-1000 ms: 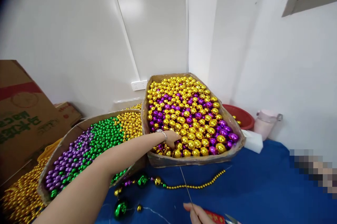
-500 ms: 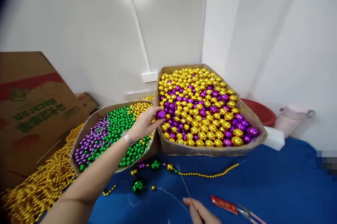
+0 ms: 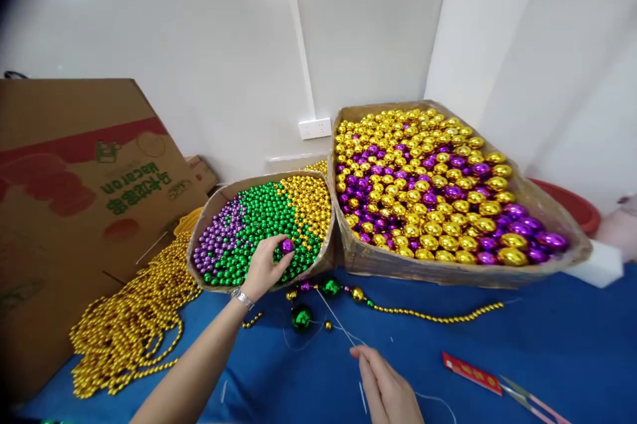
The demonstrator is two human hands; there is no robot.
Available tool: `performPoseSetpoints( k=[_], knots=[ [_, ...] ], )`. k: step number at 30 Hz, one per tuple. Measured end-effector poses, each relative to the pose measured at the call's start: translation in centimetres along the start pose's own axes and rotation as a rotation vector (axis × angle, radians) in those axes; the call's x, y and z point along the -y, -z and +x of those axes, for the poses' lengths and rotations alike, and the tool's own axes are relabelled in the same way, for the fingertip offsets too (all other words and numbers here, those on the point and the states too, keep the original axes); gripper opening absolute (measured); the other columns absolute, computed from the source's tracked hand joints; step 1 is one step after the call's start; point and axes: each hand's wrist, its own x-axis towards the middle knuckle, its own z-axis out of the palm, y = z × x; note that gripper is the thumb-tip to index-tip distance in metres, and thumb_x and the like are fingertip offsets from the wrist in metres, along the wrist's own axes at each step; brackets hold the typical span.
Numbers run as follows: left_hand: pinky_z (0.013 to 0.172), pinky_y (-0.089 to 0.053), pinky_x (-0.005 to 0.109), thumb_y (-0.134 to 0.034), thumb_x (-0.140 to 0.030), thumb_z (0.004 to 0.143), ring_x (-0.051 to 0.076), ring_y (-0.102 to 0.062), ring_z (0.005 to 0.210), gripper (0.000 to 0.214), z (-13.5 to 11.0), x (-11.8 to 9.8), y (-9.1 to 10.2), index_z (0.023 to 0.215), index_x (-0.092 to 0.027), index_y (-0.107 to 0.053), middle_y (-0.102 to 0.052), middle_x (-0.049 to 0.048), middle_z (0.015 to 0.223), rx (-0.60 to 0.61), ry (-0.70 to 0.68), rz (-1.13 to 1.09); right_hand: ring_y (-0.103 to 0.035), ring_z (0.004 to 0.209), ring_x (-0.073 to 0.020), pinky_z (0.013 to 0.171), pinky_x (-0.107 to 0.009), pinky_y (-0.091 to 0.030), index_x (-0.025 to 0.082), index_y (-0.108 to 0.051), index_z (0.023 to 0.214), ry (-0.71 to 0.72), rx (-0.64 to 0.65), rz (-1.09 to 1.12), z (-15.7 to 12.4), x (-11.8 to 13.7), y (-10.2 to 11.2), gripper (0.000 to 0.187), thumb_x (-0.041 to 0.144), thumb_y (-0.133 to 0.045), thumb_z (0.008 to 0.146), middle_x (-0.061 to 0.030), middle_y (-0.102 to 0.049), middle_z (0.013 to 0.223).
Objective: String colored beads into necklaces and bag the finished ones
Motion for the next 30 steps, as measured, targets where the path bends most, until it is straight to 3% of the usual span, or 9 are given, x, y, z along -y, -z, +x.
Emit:
performPoseSetpoints(
  k=[2, 6, 10, 16, 26, 30],
  knots=[
    [0.086, -0.046, 0.038, -0.06, -0.031, 0.079, 0.021, -0.057, 0.097, 0.034, -0.6, -1.6, 0.7, 0.11, -0.018, -0.054, -0.062, 0.0077, 0.104, -0.002, 0.128, -0.345, -0.067, 0.09, -0.019, 0.076, -0.021, -0.053, 0.026, -0.066, 0.099, 0.071, 0.008, -0.051, 0.0, 0.0, -0.4, 0.027, 0.04, -0.044, 0.088, -0.0043, -0.071, 0.097],
    [0.075, -0.051, 0.03, -0.06, -0.031, 0.08, 0.015, -0.062, 0.085, 0.038, -2.6, -4.5, 1.2, 0.114, -0.019, -0.05, -0.062, 0.0069, 0.103, 0.104, 0.428, -1.112, -0.068, 0.091, -0.0184, 0.08, -0.021, -0.052, 0.023, -0.064, 0.104, 0.228, -0.026, -0.119, -0.2, 0.2, -1.5, 0.025, 0.033, -0.046, 0.089, -0.0059, -0.071, 0.1],
    [0.072, -0.051, 0.027, -0.063, -0.029, 0.079, 0.014, -0.064, 0.081, 0.031, -4.8, -5.7, 0.9, 0.105, -0.016, -0.052, -0.064, 0.0078, 0.101, 0.143, 0.665, -1.494, -0.069, 0.089, -0.0174, 0.079, -0.021, -0.054, 0.021, -0.062, 0.106, 0.352, -0.067, -0.203, -0.7, 0.3, -2.2, 0.024, 0.028, -0.047, 0.09, -0.0059, -0.071, 0.1],
    [0.072, -0.053, 0.026, -0.063, -0.026, 0.08, 0.017, -0.066, 0.081, 0.024, -6.6, -6.3, 0.5, 0.098, -0.015, -0.052, -0.065, 0.0077, 0.096, 0.078, 0.765, -1.627, -0.069, 0.085, -0.0151, 0.075, -0.018, -0.055, 0.019, -0.06, 0.109, 0.545, -0.093, -0.279, -1.3, -0.2, -2.4, 0.024, 0.024, -0.044, 0.091, -0.0053, -0.072, 0.099],
    [0.07, -0.052, 0.028, -0.066, -0.024, 0.078, 0.018, -0.066, 0.08, 0.024, -7.2, -7.0, 0.7, 0.098, -0.015, -0.056, -0.063, 0.0044, 0.089, 0.011, 0.671, -1.526, -0.07, 0.082, -0.0151, 0.072, -0.018, -0.056, 0.018, -0.061, 0.109, 0.611, -0.112, -0.362, -1.5, 0.0, -2.1, 0.025, 0.022, -0.043, 0.091, -0.0044, -0.072, 0.096],
    [0.072, -0.052, 0.03, -0.068, -0.022, 0.076, 0.019, -0.066, 0.082, 0.026, -7.8, -7.1, 0.4, 0.099, -0.015, -0.056, -0.062, 0.0059, 0.096, 0.033, 0.659, -1.521, -0.07, 0.082, -0.0158, 0.072, -0.019, -0.056, 0.018, -0.062, 0.106, 0.594, -0.127, -0.361, -1.5, 0.1, -2.4, 0.026, 0.024, -0.042, 0.092, -0.0054, -0.072, 0.096]
  ],
)
